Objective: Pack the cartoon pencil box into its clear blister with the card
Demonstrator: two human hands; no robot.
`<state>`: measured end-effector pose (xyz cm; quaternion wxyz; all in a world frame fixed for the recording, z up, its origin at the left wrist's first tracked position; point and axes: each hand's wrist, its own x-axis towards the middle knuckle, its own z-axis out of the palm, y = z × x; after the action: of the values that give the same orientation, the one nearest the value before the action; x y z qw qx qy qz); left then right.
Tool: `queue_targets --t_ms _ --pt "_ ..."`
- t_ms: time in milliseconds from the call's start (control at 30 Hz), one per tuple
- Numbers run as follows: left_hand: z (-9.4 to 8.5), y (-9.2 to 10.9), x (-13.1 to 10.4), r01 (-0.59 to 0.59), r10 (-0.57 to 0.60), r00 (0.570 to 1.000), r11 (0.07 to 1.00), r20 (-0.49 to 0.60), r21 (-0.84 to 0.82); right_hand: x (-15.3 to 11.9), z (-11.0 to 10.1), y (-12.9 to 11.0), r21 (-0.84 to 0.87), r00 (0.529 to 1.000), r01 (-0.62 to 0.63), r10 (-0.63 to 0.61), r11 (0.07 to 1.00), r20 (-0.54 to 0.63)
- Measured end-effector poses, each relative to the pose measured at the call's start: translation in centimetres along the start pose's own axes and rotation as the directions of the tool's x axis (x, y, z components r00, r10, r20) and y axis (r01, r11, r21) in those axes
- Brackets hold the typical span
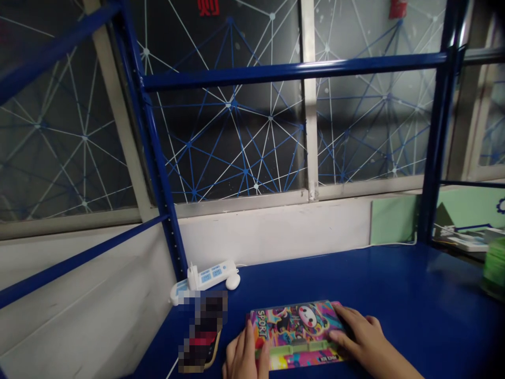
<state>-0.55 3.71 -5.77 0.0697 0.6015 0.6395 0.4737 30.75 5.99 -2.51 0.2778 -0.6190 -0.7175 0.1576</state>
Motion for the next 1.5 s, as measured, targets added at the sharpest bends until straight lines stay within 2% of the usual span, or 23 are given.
queue_targets --t_ms 100,200,300,367,433,533,600,667,800,867,1000,1100,1167,1200,1267,1333,1367,1433,1500 --pt "-0.1 0.8 0.5 0.053 -0.053 0.997 0.999 0.054 0.009 1.0 2.1 -1.3 -0.049 0.989 -0.061 0.054 0.997 -0.138" --pt "-0.2 1.6 1.0 0.116 -0.108 0.993 0.977 0.053 -0.178 1.3 2.9 -1.9 0.091 0.970 -0.054 0.074 0.994 -0.233" --pt "-0.5 3.1 1.1 0.212 -0.216 0.975 0.869 0.042 -0.447 0.9 2.5 -1.9 0.325 0.957 0.013 0.083 0.945 -0.280" --pt "-0.9 4.4 1.0 0.229 -0.255 0.967 0.799 0.032 -0.557 0.3 1.9 -2.0 0.467 0.969 0.034 0.086 0.884 -0.232" --pt "-1.4 5.7 0.8 0.238 -0.276 0.961 0.777 0.024 -0.583 -0.2 1.4 -2.2 0.544 0.979 0.060 0.057 0.837 -0.196" --pt "-2.2 6.7 0.8 0.234 -0.272 0.962 0.790 0.018 -0.567 -0.7 1.0 -2.7 0.620 0.947 0.148 0.070 0.771 -0.313" --pt "-2.4 6.7 0.7 0.233 -0.272 0.962 0.810 0.008 -0.538 -0.9 0.8 -2.9 0.680 0.918 0.205 0.102 0.704 -0.382" --pt "-2.2 6.3 0.7 0.236 -0.274 0.962 0.827 0.001 -0.510 -1.2 0.5 -3.0 0.693 0.917 0.235 0.080 0.681 -0.390" --pt "-1.1 5.3 0.6 0.225 -0.255 0.967 0.823 0.015 -0.521 -1.5 -0.1 -3.3 0.605 0.932 0.261 -0.033 0.752 -0.361" --pt "-0.9 4.9 0.7 0.228 -0.264 0.964 0.802 0.016 -0.552 -1.6 -0.2 -3.4 0.586 0.934 0.256 -0.040 0.769 -0.355" --pt "-2.0 4.4 1.6 0.267 -0.312 0.950 0.769 0.023 -0.581 -1.4 0.2 -3.3 0.640 0.926 0.198 0.072 0.743 -0.370" --pt "-3.4 3.5 2.3 0.310 -0.324 0.944 0.789 0.069 -0.531 -0.9 0.7 -2.4 0.693 0.882 0.170 0.204 0.700 -0.424" --pt "-4.1 2.6 2.6 0.331 -0.315 0.942 0.807 0.117 -0.489 -0.6 1.0 -1.6 0.707 0.879 0.142 0.240 0.693 -0.412" --pt "-4.3 2.0 2.7 0.336 -0.302 0.942 0.813 0.149 -0.475 -0.5 1.0 -1.3 0.693 0.895 0.111 0.231 0.713 -0.381" --pt "-4.6 1.0 2.8 0.328 -0.241 0.940 0.834 0.241 -0.443 -0.4 1.0 -0.8 0.576 0.932 0.040 0.177 0.816 -0.315" --pt "-4.5 0.2 2.7 0.293 -0.179 0.934 0.878 0.308 -0.378 -0.6 0.9 -0.9 0.308 0.941 -0.043 0.142 0.950 -0.307" --pt "-4.4 0.0 2.7 0.269 -0.161 0.934 0.903 0.318 -0.335 -0.8 0.9 -1.1 0.135 0.932 -0.088 0.130 0.987 -0.340" --pt "-4.1 -0.1 2.4 0.222 -0.149 0.948 0.943 0.283 -0.247 -1.1 0.8 -2.1 -0.178 0.895 -0.170 0.076 0.969 -0.440" --pt "-3.7 0.1 2.1 0.191 -0.144 0.961 0.962 0.235 -0.195 -1.3 1.1 -4.0 -0.354 0.873 -0.179 -0.018 0.918 -0.487"
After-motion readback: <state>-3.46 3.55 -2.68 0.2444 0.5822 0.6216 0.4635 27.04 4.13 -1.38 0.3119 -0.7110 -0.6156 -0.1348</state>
